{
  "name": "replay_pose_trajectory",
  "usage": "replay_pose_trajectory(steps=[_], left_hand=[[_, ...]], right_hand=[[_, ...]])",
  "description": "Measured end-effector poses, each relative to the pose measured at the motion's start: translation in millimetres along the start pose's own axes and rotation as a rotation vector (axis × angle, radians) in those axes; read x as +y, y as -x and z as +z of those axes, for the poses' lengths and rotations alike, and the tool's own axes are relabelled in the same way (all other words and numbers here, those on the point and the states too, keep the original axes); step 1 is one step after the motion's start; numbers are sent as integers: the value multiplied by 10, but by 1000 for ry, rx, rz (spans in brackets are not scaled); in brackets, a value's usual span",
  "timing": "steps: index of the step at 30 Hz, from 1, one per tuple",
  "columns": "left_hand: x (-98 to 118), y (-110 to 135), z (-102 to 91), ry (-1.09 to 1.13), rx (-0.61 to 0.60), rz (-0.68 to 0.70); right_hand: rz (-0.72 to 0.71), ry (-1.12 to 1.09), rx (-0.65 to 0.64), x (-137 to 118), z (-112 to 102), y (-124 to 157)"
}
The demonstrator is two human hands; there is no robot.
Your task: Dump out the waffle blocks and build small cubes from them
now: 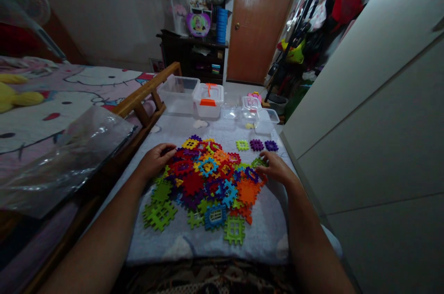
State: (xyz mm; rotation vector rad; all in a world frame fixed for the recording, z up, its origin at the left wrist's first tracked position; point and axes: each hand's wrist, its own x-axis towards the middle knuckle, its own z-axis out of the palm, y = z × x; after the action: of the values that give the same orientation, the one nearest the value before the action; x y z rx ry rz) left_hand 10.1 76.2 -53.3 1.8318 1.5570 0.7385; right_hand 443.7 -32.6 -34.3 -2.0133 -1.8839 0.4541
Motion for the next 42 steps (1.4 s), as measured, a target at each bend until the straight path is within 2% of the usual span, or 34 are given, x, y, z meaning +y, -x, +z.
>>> replay_pose_trajectory(steps=[7, 13, 19, 22, 26, 30, 36, 42], left_hand=[[34, 14, -2, 11, 2, -4], [82, 23, -9, 12, 7, -3], [50, 14, -9, 5, -6, -11], [59, 15, -13, 5, 3, -3], [47, 6, -10, 17, 5, 4], [-12, -9, 2, 19, -6, 16], [-35, -14, 8, 12, -10, 22], [-3, 3, -7, -6, -12, 37]], right_hand=[[2, -19, 103, -5, 88, -48], [7, -292, 203, 52, 132, -50], [62, -555, 316, 1, 173, -77], [45, -523, 366, -66, 191, -74], [-92, -348, 429, -163, 190, -63], [-203, -207, 379, -212, 189, -60], [-220, -109, 388, -240, 168, -44], [-290, -217, 167, -317, 135, 35]])
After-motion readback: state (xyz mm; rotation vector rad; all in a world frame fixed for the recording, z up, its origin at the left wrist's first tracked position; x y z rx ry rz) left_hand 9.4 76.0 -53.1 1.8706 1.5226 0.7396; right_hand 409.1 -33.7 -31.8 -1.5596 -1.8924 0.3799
